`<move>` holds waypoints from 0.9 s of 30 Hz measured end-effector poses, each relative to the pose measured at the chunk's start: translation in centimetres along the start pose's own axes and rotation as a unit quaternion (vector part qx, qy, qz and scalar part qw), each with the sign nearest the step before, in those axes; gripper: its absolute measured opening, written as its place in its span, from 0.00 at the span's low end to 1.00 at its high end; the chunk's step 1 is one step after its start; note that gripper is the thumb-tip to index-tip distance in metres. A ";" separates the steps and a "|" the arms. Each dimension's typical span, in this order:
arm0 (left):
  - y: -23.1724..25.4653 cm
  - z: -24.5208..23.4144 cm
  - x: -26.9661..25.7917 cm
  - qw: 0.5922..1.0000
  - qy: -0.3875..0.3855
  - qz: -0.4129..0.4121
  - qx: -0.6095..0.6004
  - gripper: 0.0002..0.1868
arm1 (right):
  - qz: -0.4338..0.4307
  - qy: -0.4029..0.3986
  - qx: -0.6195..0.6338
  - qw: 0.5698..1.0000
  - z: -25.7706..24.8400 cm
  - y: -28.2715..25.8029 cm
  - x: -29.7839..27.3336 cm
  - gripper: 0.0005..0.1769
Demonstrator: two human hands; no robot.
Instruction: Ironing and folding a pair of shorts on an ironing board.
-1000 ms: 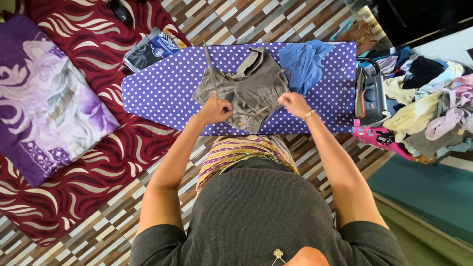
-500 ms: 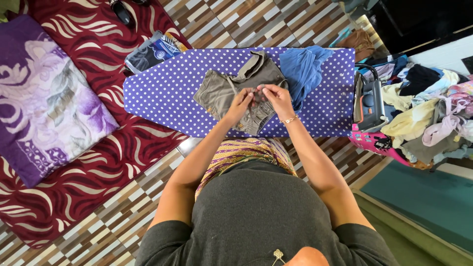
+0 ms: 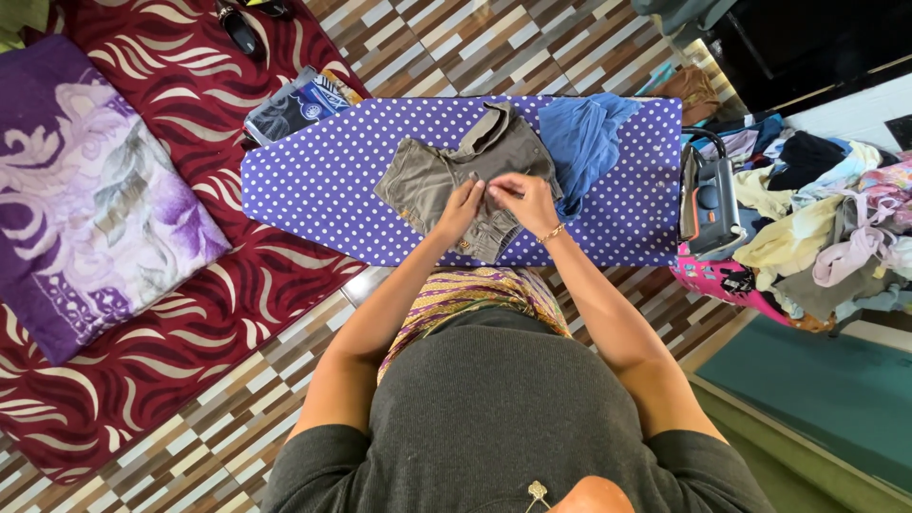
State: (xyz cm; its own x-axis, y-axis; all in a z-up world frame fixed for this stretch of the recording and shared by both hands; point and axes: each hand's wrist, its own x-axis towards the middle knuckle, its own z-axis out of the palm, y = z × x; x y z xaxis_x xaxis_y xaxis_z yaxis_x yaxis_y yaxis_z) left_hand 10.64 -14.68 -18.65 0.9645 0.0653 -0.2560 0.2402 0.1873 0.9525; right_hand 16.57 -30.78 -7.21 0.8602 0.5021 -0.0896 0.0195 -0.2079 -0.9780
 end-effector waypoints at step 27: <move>9.2 -0.5 -5.1 0.944 -0.023 0.190 0.271 0.19 | 0.281 -0.082 0.371 0.881 -0.6 5.8 -2.0 0.10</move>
State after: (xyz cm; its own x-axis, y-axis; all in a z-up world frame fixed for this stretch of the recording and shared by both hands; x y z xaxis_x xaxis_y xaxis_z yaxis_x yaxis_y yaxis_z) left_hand 7.90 -12.84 -8.62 0.9931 -0.0184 0.1160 -0.1146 -0.3696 0.9221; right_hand 15.32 -33.51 -12.63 0.5410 0.6225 -0.5655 -0.7769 0.1124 -0.6195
